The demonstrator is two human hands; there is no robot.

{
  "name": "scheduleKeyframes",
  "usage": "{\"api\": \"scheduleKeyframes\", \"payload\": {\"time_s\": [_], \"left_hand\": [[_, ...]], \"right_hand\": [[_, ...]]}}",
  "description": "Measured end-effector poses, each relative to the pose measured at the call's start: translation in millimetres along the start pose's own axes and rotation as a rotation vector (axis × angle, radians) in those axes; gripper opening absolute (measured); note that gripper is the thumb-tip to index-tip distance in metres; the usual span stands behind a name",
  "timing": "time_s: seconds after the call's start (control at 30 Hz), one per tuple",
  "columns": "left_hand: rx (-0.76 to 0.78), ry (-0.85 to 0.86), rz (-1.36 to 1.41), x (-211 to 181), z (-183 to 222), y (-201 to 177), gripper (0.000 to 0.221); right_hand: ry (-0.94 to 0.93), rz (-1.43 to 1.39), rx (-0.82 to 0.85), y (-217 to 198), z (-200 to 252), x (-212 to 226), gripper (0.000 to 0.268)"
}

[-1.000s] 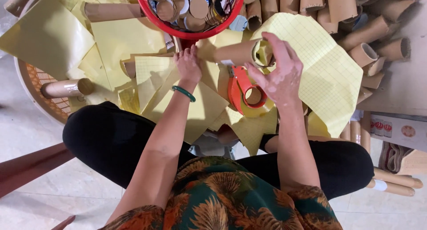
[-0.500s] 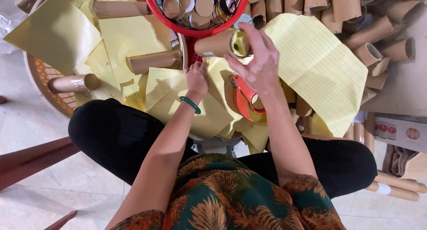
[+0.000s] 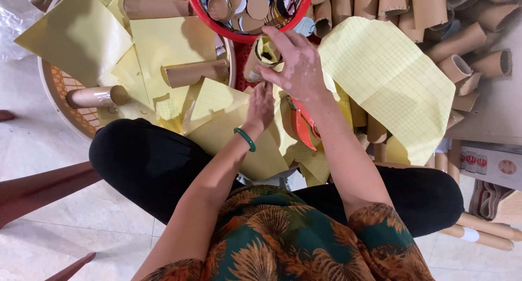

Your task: The recorder is seen wrapping cardboard tubes with yellow paper and sealing them with tape.

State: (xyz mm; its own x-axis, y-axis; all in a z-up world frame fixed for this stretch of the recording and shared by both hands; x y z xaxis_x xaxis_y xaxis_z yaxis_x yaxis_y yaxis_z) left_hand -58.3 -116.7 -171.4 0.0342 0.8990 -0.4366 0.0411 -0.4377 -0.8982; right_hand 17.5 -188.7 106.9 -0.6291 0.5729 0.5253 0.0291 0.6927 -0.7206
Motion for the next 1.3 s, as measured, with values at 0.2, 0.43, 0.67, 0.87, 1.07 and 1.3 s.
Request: {"api": "scheduleKeyframes", "payload": {"time_s": [0.2,0.43,0.67,0.87,1.07,1.3], "left_hand": [[0.255,-0.02,0.104,-8,-21,-7,0.056],[0.576,-0.045,0.098,-25,-32,-129,0.067],[0.63,-0.22,0.009,43,-53,-194,0.028],[-0.163,-0.315,0.07,99,-126,-194,0.019],[-0.327,-0.163,-0.117,148,-199,-120,0.024],[-0.131,-0.151,-0.476,165,-233,-101,0.029]], "right_hand": [[0.006,0.063,0.022,2,4,1,0.079],[0.01,0.108,0.133,24,2,-12,0.078],[0.047,0.042,0.25,12,-13,-11,0.075],[0.133,0.064,0.264,24,-11,-2,0.079],[0.166,-0.092,0.107,32,-4,-11,0.081],[0.237,-0.355,0.069,32,-3,-19,0.101]]}}
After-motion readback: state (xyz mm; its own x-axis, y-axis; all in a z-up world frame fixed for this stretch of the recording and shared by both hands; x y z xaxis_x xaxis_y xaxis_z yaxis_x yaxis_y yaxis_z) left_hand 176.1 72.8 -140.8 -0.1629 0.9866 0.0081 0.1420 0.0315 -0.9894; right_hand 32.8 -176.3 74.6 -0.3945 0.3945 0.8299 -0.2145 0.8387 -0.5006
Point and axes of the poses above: each hand's wrist, its own z-axis away from the middle knuckle, its own y-axis out of the palm, x = y × z, the point moved 2 cm from there along -z, towards the middle knuckle, and after that the axes turned 9 degrees about -x, right-handed, at the moved point
